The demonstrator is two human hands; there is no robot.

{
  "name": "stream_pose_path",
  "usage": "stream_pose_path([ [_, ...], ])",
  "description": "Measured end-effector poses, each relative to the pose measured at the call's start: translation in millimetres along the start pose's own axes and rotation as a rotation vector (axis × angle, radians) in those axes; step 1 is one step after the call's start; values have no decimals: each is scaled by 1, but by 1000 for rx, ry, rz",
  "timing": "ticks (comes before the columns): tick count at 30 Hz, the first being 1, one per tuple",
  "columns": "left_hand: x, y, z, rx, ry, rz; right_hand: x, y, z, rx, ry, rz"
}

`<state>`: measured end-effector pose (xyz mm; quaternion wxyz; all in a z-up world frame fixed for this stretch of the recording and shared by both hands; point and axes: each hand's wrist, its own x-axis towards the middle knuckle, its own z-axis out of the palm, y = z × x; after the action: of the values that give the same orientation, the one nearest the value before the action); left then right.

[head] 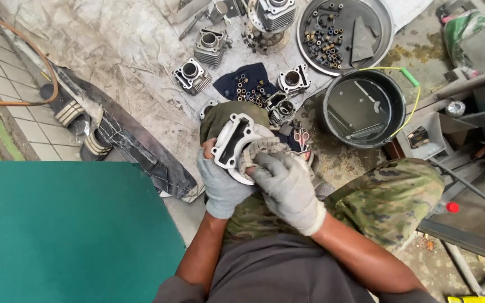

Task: Cleaning motorcycle engine cylinder fins using a brush, cloth, and cleaning solution.

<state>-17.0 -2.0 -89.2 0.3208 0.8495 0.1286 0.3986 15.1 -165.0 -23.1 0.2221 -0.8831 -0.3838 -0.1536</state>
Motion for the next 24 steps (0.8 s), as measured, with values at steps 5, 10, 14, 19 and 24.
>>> stream_pose_path([
  [5, 15, 47, 1, 44, 34, -110, 45, 10, -25, 298, -15, -61],
  [10, -1, 2, 6, -65, 1, -76, 15, 0, -3, -62, -13, -261],
  [14, 18, 20, -13, -213, -26, -101, -14, 11, -41, -13, -120, -245],
  [19, 11, 8, -21, -134, -279, -135, 11, 44, -38, -16, -122, -49],
  [24, 12, 39, -16, -87, -127, -93, 35, 2, -26, -225, -109, -112],
])
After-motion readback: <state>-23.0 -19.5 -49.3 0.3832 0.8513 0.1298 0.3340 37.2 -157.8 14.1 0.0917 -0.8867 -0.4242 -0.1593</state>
